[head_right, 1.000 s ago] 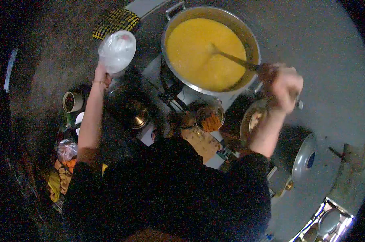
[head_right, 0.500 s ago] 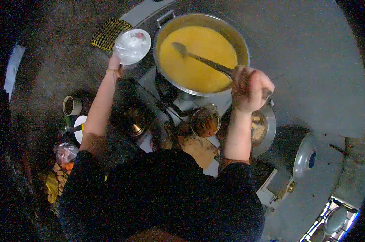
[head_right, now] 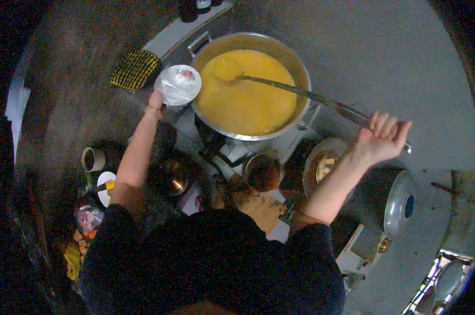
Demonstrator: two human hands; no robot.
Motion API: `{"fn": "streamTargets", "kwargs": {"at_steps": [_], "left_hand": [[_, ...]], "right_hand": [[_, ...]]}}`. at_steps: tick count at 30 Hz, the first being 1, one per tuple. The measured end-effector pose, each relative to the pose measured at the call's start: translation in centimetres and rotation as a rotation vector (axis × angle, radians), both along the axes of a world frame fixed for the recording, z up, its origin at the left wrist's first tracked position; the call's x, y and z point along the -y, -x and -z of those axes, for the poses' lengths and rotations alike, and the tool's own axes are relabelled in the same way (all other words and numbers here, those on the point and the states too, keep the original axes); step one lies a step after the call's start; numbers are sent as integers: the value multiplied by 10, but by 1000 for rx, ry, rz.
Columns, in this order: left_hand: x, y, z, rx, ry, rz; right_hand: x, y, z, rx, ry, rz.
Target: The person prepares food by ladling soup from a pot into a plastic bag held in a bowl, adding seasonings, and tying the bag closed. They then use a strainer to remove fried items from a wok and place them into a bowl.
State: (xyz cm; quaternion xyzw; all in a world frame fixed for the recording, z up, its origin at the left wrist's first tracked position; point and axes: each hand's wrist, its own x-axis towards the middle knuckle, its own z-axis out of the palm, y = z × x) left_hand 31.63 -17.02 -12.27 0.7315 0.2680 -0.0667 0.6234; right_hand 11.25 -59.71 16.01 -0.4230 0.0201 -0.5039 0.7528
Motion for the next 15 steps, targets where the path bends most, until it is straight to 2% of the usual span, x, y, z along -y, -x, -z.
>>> {"fn": "streamTargets", "kwargs": {"at_steps": [1,4,5,6,8,13,15], "left_hand": [[4,-8,9,-8,-12,-1],[43,0,-20,-17,95,48],[49,-7,-12,22,-11,101],[58,-7,-18,24,-9,100],[80,-8,-28,-39,155,-5],[108,-19,-32,-31,218,55],[115,-18,-38,-15,235,16]], "right_hand": [[10,6,-7,51,0,-24],[17,23,-36,128,34,-37],[16,28,-45,150,69,-27],[21,33,-50,152,71,-28],[31,42,-61,280,137,-283],[15,56,-71,359,335,-388],[8,64,-70,453,442,-525]]}}
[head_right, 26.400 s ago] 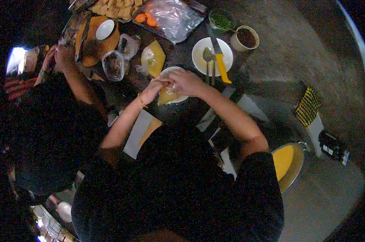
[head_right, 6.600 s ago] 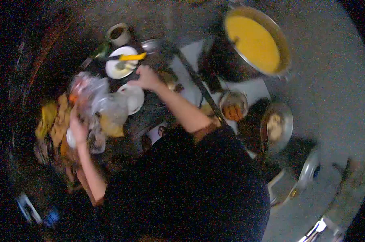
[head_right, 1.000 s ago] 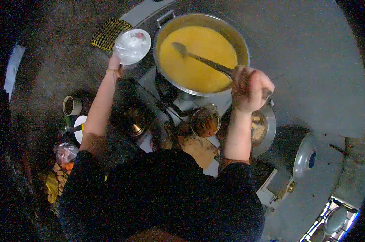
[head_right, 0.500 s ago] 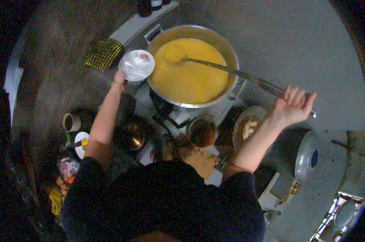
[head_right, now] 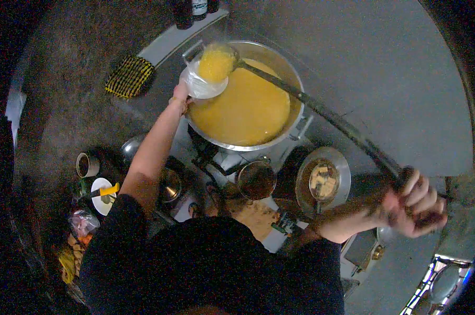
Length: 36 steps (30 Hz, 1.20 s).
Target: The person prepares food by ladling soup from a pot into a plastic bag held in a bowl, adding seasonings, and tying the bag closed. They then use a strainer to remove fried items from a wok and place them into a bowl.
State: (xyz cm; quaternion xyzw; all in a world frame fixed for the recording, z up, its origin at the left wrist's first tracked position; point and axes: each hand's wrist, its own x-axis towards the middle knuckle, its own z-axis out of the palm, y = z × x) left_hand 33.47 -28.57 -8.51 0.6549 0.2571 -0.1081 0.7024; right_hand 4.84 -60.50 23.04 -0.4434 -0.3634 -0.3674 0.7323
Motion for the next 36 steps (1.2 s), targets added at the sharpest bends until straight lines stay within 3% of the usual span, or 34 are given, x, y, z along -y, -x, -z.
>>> {"fn": "streamTargets", "kwargs": {"at_steps": [5,7,8,9,10,12,14,15,16,17,19,20,24,27,29,33,36], "left_hand": [[-10,-7,2,19,-11,-100],[-26,-24,34,62,-5,-80],[-23,-7,2,75,66,-100],[-30,-10,6,72,64,-109],[-41,-21,16,102,9,-125],[-63,-41,37,154,-99,-156],[-79,-33,28,132,-115,-112],[-84,-24,15,111,-125,-72],[-80,3,-24,76,-173,-38],[-85,0,-15,75,-175,-38],[-107,-11,21,141,-458,-39],[-111,-12,29,144,-458,-36],[-111,-4,29,124,-350,-40],[-100,4,19,127,-458,2],[-94,-5,32,68,-280,-31],[-66,-5,20,33,-293,19],[-36,6,-4,60,-103,-28]], "right_hand": [[3,12,1,112,63,-87],[4,8,7,135,21,141],[-1,-2,14,154,64,167],[-14,-15,22,148,109,137],[-33,-30,33,146,152,109],[-64,-53,65,9,186,339],[-75,-73,77,-92,437,113],[-72,-77,85,-112,424,18],[-70,-79,98,-210,193,46],[-68,-80,106,-307,-38,75],[-53,-87,100,-418,-167,186],[-42,-89,96,-522,-295,297],[-2,-77,88,-552,-401,466],[9,-59,73,-463,-408,387],[8,-51,55,-395,-413,445],[26,-30,29,-218,-363,234],[25,-21,13,-184,-307,156]]}}
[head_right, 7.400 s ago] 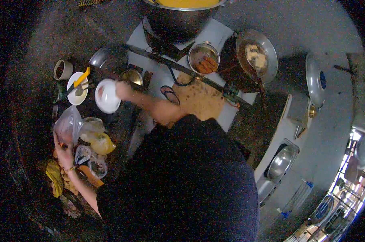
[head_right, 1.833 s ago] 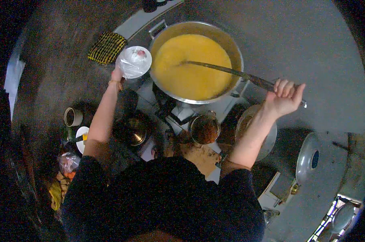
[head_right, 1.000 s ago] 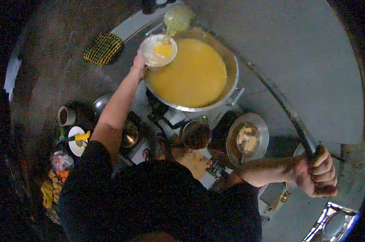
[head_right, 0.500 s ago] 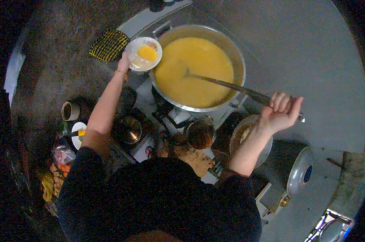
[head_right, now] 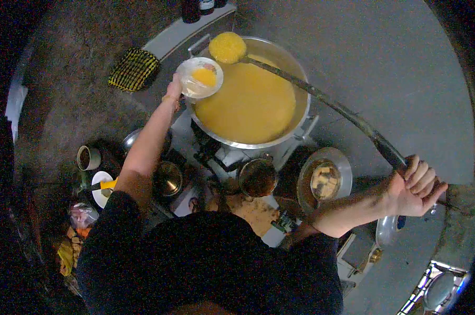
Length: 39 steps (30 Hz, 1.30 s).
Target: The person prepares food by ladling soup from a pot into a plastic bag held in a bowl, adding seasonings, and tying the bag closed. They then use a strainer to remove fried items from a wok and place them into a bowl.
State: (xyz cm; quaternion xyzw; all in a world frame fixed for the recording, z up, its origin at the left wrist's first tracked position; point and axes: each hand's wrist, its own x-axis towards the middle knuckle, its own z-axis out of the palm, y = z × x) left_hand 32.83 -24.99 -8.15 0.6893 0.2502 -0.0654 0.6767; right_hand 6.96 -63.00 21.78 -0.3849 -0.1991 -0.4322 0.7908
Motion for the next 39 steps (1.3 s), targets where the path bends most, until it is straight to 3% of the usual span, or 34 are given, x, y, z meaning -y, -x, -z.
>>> {"fn": "streamTargets", "kwargs": {"at_steps": [3,5,6,7,12,13,17,20,22,24,27,34,39], "left_hand": [[15,-8,6,21,53,41],[22,-10,7,-28,47,43],[24,-10,4,-8,27,32],[24,-9,1,13,6,20],[13,-23,23,2,122,0],[10,-20,26,9,201,-34],[-5,-5,-14,12,126,-24],[-21,-1,-20,123,-39,1],[-33,-3,-17,100,-88,11],[-45,-5,-8,109,-222,-18],[-52,1,4,57,-141,-58],[-48,9,2,65,-186,3],[-28,9,-1,49,-157,-13]], "right_hand": [[-9,7,-7,43,67,-13],[-22,12,-10,145,196,-203],[-22,18,-7,183,247,-125],[-26,18,-9,250,320,-229],[-28,26,-16,319,303,-160],[-30,22,-14,311,301,-172],[-76,-23,32,206,559,72],[-105,-60,77,4,632,-80],[-104,-76,88,-44,619,-223],[-87,-82,91,-297,83,-11],[-48,-84,83,-387,-84,154],[-22,-38,33,-233,-85,187],[-7,-8,-4,31,27,-48]]}}
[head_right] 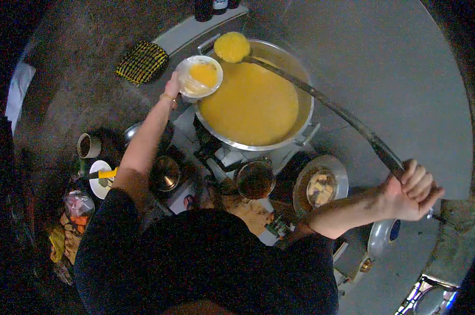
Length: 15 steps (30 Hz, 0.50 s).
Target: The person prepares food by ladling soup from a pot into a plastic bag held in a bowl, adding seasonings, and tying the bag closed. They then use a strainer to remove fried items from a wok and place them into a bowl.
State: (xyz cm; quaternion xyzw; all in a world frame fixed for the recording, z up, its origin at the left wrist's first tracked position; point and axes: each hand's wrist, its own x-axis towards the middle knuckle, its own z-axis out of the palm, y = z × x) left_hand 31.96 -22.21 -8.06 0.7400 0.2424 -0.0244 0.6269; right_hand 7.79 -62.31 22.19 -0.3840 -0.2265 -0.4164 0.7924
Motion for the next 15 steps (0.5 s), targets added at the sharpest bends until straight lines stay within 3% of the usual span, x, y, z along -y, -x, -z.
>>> {"fn": "streamTargets", "kwargs": {"at_steps": [6,10,12,14,15], "left_hand": [[21,-10,4,-69,88,37],[20,-26,41,-106,189,63],[24,-17,32,-52,144,-17],[15,-15,56,-10,274,27],[13,-2,55,54,366,57]], "right_hand": [[-3,20,-19,52,111,-141],[-7,25,-20,98,172,-203],[10,28,-18,44,33,-94],[49,30,-9,21,58,-194],[62,28,-6,-72,51,63]]}}
